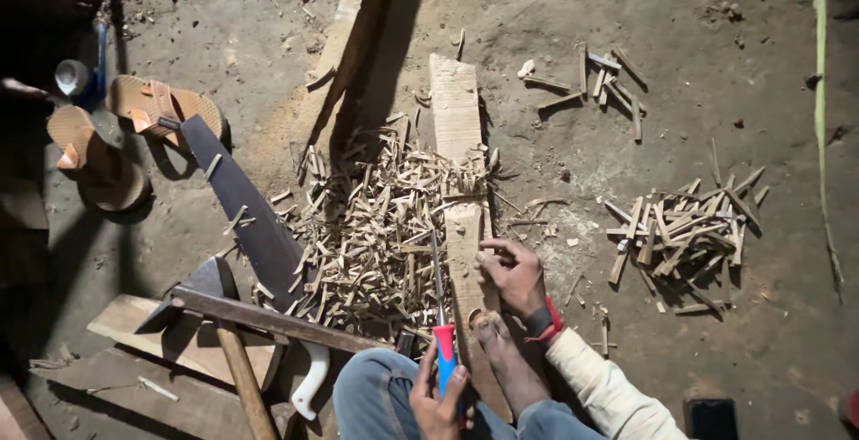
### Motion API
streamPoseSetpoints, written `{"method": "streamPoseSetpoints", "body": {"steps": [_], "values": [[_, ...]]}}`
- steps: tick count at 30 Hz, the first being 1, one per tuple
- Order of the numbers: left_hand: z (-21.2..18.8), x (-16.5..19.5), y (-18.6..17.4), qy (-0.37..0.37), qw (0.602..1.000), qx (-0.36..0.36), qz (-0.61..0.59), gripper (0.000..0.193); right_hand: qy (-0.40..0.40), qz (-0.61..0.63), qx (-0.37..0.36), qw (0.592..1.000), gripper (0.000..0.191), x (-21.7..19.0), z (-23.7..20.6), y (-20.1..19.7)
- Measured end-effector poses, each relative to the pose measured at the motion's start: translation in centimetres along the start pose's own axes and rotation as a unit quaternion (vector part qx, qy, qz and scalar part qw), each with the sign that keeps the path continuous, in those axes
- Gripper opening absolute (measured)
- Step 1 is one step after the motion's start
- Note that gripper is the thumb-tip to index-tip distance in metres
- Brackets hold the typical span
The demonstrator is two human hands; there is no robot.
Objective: The person uses a chisel to carve a rectangular wooden plank, repeatedly scraping the surface to remove shavings. They occasionally pause to apply glue from a small tube to the wood and continue carving.
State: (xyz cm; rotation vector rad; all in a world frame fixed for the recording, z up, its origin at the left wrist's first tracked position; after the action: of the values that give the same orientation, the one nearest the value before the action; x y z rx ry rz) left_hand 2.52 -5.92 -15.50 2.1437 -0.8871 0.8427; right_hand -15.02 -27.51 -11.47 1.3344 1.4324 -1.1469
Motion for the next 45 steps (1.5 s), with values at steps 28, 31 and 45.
{"method": "streamPoseSetpoints", "body": {"steps": [28, 31, 45], "values": [[-1.2, 1.0, 1.5, -0.021, 1.000, 0.013, -0.003, 0.070, -0.204, -0.310, -0.011, 0.929, 0.020, -4.6, 2.4, -2.7], [-1.2, 1.1, 1.6, -0.017, 1.000, 0.014, -0.002, 0.070, -0.188, -0.285, 0.006, 0.940, 0.022, -4.4, 1.8, -2.8], [-1.6, 2.1, 2.0, -0.025, 0.999, 0.020, 0.007, 0.071, -0.292, -0.411, 0.013, 0.863, 0.024, -7.9, 2.7, -0.2]]}}
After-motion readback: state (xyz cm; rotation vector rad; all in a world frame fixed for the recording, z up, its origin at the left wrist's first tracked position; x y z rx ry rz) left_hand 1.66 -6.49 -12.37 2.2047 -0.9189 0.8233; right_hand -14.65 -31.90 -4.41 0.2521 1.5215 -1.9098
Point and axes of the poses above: each hand's wrist, its own z-axis towards the middle knuckle, its own y-axis out of the palm, x = y × z, the point moved 10 cm from there along z, towards the middle knuckle, and after that the axes turned 4 degrees about -z, right-handed, at the moved point
